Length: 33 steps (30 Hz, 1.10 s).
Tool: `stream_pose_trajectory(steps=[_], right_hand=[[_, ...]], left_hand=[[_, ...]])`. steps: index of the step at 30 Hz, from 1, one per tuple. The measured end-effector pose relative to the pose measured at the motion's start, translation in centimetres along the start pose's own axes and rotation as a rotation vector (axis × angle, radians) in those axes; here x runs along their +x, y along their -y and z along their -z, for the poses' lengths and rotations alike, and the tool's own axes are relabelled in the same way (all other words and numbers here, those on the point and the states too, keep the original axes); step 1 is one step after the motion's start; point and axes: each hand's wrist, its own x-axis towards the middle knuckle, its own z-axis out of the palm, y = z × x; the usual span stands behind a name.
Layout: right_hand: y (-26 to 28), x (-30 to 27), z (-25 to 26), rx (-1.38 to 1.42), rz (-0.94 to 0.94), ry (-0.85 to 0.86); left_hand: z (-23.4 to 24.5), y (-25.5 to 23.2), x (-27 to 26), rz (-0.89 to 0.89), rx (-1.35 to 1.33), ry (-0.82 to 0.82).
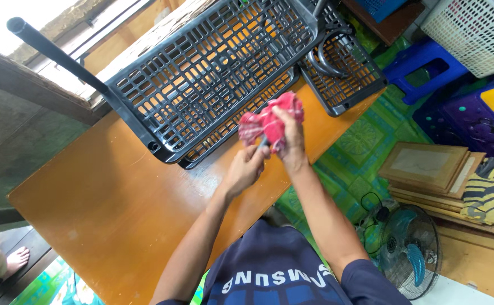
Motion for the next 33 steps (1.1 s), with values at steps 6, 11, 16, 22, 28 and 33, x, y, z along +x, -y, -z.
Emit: stream_pose_trajectory(steps=[6,11,16,22,28,33], right_hand=[[3.1,1.5,0.1,0.005,0.033,-0.092],[1.6,-0.2,-0.1,-0.149,0.002,-0.207],[0.6,1.2,2.0,-0.047,-0.02,-0.079],[6.2,2.7,3.3,0.065,0.087,0.057],[7.0,-1.7,1.6,-0.121,0.054,0.243],[5.6,-1.0,0.7,-0.014,0.067,0.045]], left_hand=[[-0.9,-1.2,-2.3,-0.188,0.528,-0.219],[-0.1,-2.0,-1.5,-0.541,0.809,-0.379],[0.4,-1.8,-2.2,-0.501,0.901,-0.313],[1.6,-2.0,-4.1,-0.535,0.852,-0.33],[3.0,-3.5,-3.8,-0.487,0.715,-0.298],[2.6,-3.9,-3.5,-0.533,0.696,-0.257]])
